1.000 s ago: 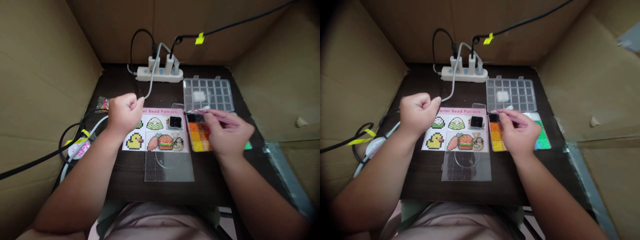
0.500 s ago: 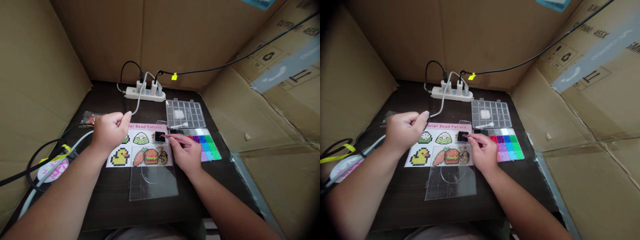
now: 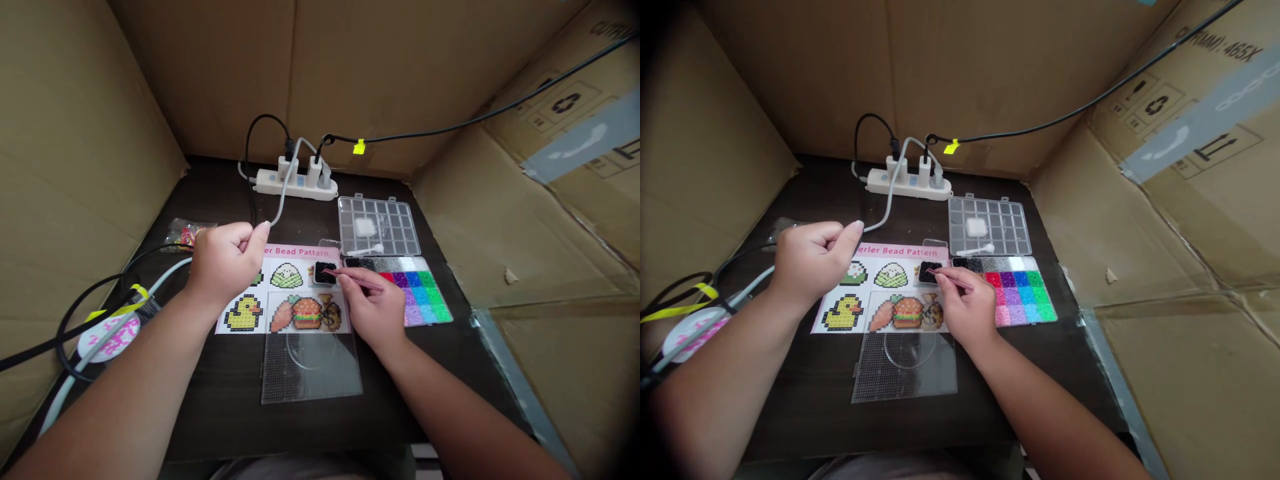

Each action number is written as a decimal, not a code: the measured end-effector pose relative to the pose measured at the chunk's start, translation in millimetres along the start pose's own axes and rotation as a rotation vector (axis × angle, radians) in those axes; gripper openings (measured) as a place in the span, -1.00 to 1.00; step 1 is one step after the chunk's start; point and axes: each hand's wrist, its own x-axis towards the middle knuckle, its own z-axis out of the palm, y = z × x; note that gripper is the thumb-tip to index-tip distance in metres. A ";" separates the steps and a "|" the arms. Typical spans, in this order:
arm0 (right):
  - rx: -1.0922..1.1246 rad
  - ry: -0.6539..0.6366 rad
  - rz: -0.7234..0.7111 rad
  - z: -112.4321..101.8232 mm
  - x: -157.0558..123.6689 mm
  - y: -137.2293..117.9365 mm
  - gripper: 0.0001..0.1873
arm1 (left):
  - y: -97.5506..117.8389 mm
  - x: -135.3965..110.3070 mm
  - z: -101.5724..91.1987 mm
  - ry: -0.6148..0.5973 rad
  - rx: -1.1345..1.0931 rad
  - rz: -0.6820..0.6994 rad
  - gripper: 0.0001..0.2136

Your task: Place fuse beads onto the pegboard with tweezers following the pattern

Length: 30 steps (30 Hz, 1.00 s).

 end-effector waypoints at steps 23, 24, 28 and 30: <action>0.061 -0.012 0.051 0.7 1.4 -0.1 -0.88 | 0.6 0.1 -0.5 0.008 -0.006 0.007 -0.52; 0.061 -0.016 0.049 1.0 1.4 0.2 -0.88 | 0.6 0.1 -0.6 0.006 -0.007 0.008 -0.52; 0.062 -0.022 0.039 2.0 1.3 0.3 -0.88 | 0.8 0.5 -1.2 0.004 -0.009 0.006 -0.52; 0.063 -0.028 0.039 2.2 1.2 0.2 -0.89 | 1.0 0.8 -1.5 0.004 -0.007 0.008 -0.52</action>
